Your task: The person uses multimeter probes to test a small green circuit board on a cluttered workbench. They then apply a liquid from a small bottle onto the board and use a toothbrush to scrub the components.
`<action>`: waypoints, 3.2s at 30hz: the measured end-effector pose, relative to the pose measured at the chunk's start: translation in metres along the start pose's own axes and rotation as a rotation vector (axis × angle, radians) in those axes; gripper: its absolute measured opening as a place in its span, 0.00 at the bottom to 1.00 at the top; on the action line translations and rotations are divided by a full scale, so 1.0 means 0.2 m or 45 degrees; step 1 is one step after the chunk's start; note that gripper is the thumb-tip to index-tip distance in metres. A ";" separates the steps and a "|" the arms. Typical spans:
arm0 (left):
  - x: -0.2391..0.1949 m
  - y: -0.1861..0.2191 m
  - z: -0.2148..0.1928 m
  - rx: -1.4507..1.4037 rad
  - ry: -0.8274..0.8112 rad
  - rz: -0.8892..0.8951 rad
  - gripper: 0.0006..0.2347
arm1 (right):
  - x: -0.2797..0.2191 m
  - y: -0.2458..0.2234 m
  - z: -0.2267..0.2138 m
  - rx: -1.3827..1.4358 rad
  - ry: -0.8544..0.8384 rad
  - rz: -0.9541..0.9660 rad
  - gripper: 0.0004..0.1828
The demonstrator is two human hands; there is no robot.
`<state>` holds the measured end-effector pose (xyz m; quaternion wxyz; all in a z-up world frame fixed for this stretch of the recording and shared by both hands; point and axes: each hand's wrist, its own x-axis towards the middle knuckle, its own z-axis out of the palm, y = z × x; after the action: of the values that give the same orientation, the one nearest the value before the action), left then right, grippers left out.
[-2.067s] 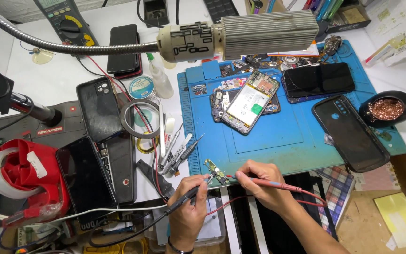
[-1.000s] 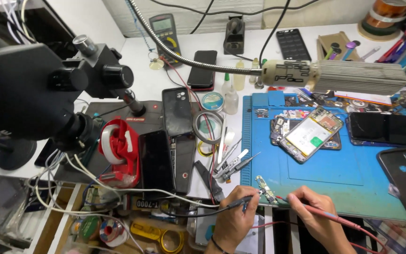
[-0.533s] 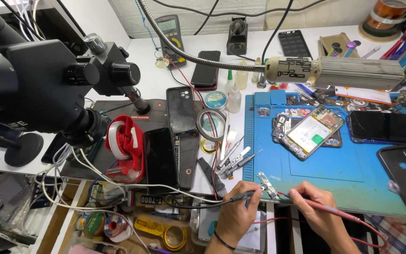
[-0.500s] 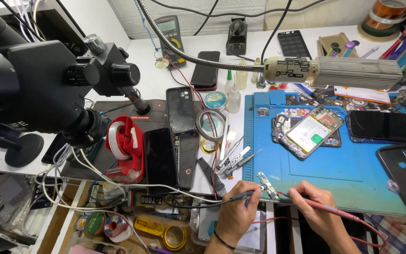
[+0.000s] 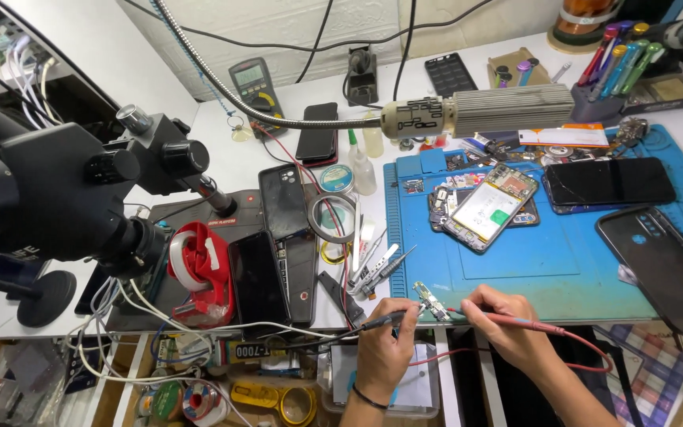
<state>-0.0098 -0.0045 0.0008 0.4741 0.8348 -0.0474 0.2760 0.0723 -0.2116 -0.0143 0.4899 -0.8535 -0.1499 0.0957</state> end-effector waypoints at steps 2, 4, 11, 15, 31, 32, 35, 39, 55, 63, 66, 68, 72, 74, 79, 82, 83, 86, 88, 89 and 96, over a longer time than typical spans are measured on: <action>0.00 0.00 0.01 -0.001 -0.003 0.022 0.07 | 0.00 0.00 -0.01 -0.002 0.004 -0.006 0.17; 0.00 0.00 0.02 -0.008 -0.008 0.035 0.07 | -0.01 -0.01 -0.01 -0.008 0.005 -0.003 0.17; 0.00 0.01 0.03 -0.009 0.013 0.089 0.06 | -0.02 -0.04 -0.03 0.011 0.012 -0.059 0.17; 0.01 0.03 0.03 -0.023 0.006 0.060 0.05 | -0.02 -0.07 -0.05 0.036 0.014 -0.067 0.18; -0.02 -0.02 0.03 0.022 -0.004 -0.094 0.05 | -0.03 -0.09 -0.04 0.033 -0.024 0.071 0.19; -0.02 -0.02 0.02 0.017 -0.007 -0.093 0.06 | -0.03 -0.09 -0.04 0.047 -0.033 0.092 0.19; -0.02 -0.03 0.02 0.020 -0.019 -0.106 0.06 | -0.03 -0.10 -0.04 0.081 -0.036 0.092 0.19; -0.02 -0.04 0.02 0.048 -0.028 -0.114 0.06 | -0.03 -0.10 -0.04 0.092 -0.027 0.091 0.19; -0.02 -0.02 0.00 -0.025 -0.021 -0.120 0.07 | -0.03 -0.08 -0.03 0.083 -0.025 0.083 0.19; -0.03 -0.04 0.01 -0.032 -0.018 -0.125 0.06 | -0.03 -0.05 -0.02 0.075 -0.004 0.048 0.19; -0.02 -0.02 0.00 -0.024 -0.017 -0.092 0.06 | -0.03 -0.08 -0.03 0.080 -0.013 0.057 0.19; -0.03 -0.03 0.01 -0.024 -0.015 -0.119 0.06 | -0.03 -0.06 -0.02 0.064 0.001 0.045 0.19; -0.02 -0.02 0.00 -0.017 -0.015 -0.107 0.06 | -0.03 -0.05 -0.02 0.067 -0.002 0.033 0.19; -0.02 -0.02 0.00 -0.018 -0.017 -0.108 0.06 | -0.03 -0.06 -0.02 0.074 0.000 0.024 0.19; -0.02 -0.02 0.00 -0.009 -0.027 -0.120 0.06 | -0.03 -0.07 -0.03 0.073 -0.008 0.031 0.19; -0.02 -0.02 0.00 -0.011 -0.017 -0.131 0.07 | -0.03 -0.07 -0.03 0.079 -0.009 0.039 0.19; -0.02 -0.02 0.00 -0.017 -0.017 -0.126 0.07 | -0.03 -0.08 -0.03 0.075 -0.010 0.037 0.19; -0.02 -0.01 0.00 -0.021 -0.020 -0.131 0.06 | -0.03 -0.08 -0.03 0.073 -0.011 0.039 0.19; -0.02 -0.01 0.00 -0.018 -0.024 -0.141 0.06 | -0.03 -0.07 -0.03 0.075 -0.011 0.043 0.19; -0.02 -0.01 0.00 -0.022 -0.019 -0.135 0.06 | -0.03 -0.07 -0.02 0.065 -0.011 0.049 0.19; -0.03 -0.02 0.01 -0.022 -0.012 -0.109 0.07 | -0.03 -0.06 -0.02 0.051 -0.005 0.053 0.19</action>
<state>-0.0119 -0.0038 -0.0059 0.4924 0.8332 -0.0160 0.2511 0.0666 -0.2117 -0.0015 0.5045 -0.8462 -0.1310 0.1107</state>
